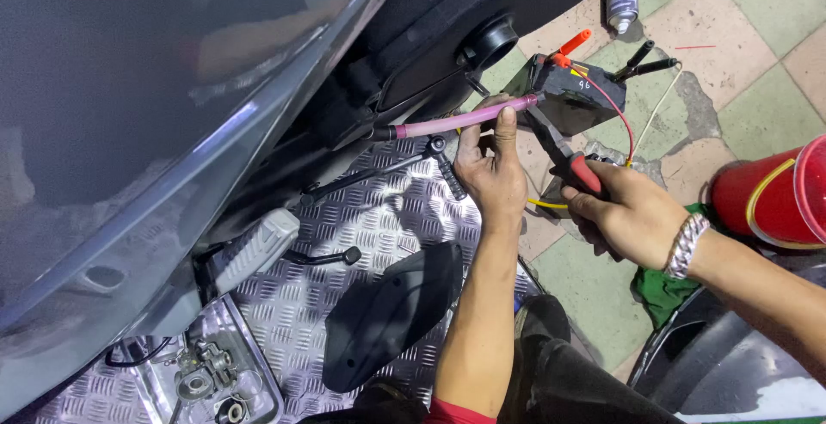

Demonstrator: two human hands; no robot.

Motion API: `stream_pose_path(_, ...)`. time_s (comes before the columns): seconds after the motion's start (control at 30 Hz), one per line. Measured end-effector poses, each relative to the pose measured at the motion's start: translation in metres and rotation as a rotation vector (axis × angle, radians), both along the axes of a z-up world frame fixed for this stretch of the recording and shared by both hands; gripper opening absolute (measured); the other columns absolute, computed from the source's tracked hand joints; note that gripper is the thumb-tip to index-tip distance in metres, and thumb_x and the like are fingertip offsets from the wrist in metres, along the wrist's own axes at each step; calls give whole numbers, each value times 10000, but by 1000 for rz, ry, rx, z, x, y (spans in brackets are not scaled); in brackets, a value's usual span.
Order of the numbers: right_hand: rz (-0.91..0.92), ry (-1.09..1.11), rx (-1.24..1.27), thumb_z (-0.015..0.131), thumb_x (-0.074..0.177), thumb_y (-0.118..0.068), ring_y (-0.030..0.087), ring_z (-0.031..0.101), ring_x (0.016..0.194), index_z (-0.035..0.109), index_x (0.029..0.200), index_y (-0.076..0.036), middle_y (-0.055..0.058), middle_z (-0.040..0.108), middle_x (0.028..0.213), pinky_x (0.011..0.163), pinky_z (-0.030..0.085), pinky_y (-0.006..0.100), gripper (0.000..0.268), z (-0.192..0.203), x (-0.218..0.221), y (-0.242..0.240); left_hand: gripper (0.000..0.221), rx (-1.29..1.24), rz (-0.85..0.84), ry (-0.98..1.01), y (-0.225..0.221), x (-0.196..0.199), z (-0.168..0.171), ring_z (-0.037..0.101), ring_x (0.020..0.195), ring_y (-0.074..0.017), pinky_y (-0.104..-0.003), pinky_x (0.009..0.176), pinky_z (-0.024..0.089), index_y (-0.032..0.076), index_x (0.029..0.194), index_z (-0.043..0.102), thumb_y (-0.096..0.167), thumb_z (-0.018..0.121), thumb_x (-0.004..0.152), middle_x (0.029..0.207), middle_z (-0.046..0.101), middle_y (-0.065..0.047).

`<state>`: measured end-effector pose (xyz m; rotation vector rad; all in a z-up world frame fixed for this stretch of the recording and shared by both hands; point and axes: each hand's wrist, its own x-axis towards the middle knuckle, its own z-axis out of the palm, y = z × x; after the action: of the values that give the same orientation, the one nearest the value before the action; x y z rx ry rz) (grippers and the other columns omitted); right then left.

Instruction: Repairing motorcycle wiring and installing a plastic body panel

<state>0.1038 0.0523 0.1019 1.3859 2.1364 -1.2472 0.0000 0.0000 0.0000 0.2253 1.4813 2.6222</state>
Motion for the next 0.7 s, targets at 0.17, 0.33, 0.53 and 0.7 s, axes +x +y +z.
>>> stream_pose_path(0.17,254,-41,261,619,953,-212,268,631,500,624,956,-80,121,673,615,567,520,400,132,-16,-1,-1,219,-26,29,-23,6,6,-5,680,1012,-208,-342,925,526,99,1099,735,288,695,994,1056,745,-76)
stream_pose_path(0.33,47,114,-27,635,943,-175,308,741,535,706,920,4,204,730,654,584,596,406,194,-10,0,-6,175,-84,71,-37,6,2,-7,665,946,-122,-250,802,478,161,1086,759,283,742,963,1013,752,-20)
stream_pose_path(0.53,140,-87,92,650,1000,-389,180,368,578,629,815,-69,47,467,648,510,314,358,370,-1,17,10,200,28,-11,-50,1,1,-4,687,1067,-188,-322,999,555,62,1116,715,223,668,1007,1101,738,-59)
stream_pose_path(0.7,-233,130,-466,521,994,-89,495,670,763,646,1071,230,408,722,948,488,568,610,352,35,-11,-3,216,12,-10,-19,-1,0,-4,684,1121,-215,-336,1052,547,50,1143,698,220,637,1025,1142,728,-78)
